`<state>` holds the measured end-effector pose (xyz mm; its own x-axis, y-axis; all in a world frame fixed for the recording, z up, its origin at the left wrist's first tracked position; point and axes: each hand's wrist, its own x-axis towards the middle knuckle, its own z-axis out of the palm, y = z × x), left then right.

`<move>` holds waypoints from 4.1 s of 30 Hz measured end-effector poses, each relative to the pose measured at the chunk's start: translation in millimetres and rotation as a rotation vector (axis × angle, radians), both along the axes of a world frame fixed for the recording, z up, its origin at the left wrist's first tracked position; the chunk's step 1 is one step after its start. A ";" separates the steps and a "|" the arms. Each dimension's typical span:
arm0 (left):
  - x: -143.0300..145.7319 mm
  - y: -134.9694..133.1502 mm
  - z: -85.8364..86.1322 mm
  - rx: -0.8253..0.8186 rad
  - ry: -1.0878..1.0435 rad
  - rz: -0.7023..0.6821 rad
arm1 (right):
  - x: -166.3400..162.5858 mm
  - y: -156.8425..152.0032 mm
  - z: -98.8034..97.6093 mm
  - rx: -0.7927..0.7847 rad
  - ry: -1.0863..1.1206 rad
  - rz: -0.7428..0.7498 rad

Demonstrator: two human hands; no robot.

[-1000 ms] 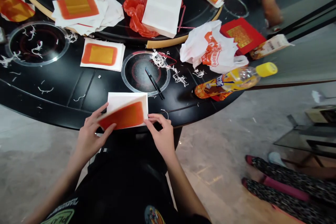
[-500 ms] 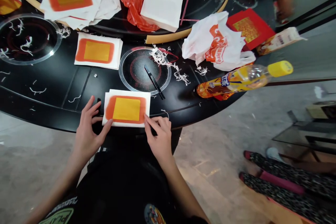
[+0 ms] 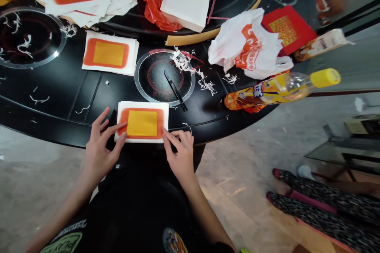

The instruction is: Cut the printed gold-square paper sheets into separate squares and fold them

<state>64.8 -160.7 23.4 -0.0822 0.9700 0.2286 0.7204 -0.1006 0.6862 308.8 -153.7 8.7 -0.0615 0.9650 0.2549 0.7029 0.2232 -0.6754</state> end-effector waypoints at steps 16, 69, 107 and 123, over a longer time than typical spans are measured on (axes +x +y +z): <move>4.8 1.0 2.2 0.016 0.011 0.012 | 2.2 0.8 -1.5 -0.026 -0.046 0.028; 33.2 -40.9 -35.5 0.035 0.530 -0.408 | -7.4 -10.4 -18.3 0.249 -0.378 0.036; -52.7 224.8 -11.4 -0.278 0.356 0.154 | -41.5 82.4 -10.8 0.124 -0.216 0.195; 8.0 259.3 -15.5 -0.200 0.409 0.172 | -40.6 82.9 -12.0 0.090 -0.191 0.170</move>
